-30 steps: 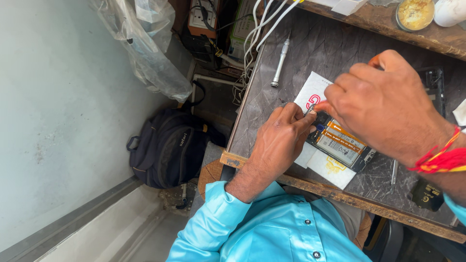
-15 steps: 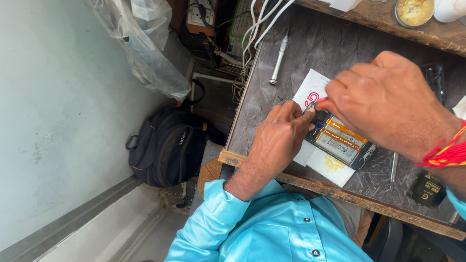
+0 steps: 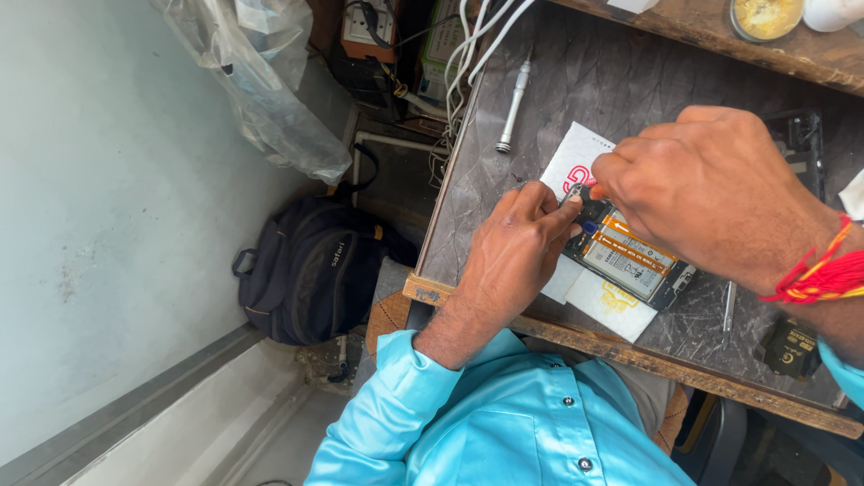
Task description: The person is using a screwdriver to remove and replace components inside an open mobile phone on a workbench.
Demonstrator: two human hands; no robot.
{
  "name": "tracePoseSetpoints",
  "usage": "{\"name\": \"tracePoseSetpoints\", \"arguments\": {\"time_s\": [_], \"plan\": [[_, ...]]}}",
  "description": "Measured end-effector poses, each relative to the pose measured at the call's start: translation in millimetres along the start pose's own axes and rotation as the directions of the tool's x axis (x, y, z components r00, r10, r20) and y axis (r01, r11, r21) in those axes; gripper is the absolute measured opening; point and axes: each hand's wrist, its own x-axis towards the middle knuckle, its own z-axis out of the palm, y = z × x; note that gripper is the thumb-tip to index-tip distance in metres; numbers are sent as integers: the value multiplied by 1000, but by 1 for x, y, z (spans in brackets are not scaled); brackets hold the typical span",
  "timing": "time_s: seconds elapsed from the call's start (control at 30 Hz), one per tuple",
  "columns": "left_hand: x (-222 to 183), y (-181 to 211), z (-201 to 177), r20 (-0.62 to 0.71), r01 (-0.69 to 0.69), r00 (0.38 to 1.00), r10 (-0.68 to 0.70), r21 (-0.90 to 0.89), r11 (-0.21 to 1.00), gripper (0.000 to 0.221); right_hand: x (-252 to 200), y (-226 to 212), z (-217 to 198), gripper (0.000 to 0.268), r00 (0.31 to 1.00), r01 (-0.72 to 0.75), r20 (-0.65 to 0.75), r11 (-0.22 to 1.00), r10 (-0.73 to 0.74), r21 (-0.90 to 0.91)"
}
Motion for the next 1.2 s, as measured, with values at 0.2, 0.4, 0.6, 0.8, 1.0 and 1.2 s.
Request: {"name": "tracePoseSetpoints", "arguments": {"time_s": [0.2, 0.4, 0.6, 0.8, 1.0, 1.2], "plan": [[-2, 3, -3, -36, -18, 999, 18, -20, 1000, 31, -5, -9, 1, 28, 952, -303, 77, 947, 296, 104], [2, 6, -6, -19, -10, 1000, 9, -46, 999, 31, -81, 14, 3, 14, 791, -455, -52, 641, 610, 618], [6, 9, -10, 26, -10, 1000, 11, -28, 1000, 34, -216, 8, 106, 11, 262, 159, 23, -66, 965, 985], [11, 12, -16, 157, 134, 980, -124, -54, 990, 31, -247, -47, 158, 17, 38, 180, 49, -56, 998, 982], [20, 5, -29, 298, 117, 952, -62, -169, 979, 32, -231, -58, 151, 18, 107, -185, 35, -15, 994, 983], [24, 6, -27, 314, 107, 947, -71, -97, 990, 33, -225, -57, 142, 16, 114, -310, -81, 113, 990, 944]]}}
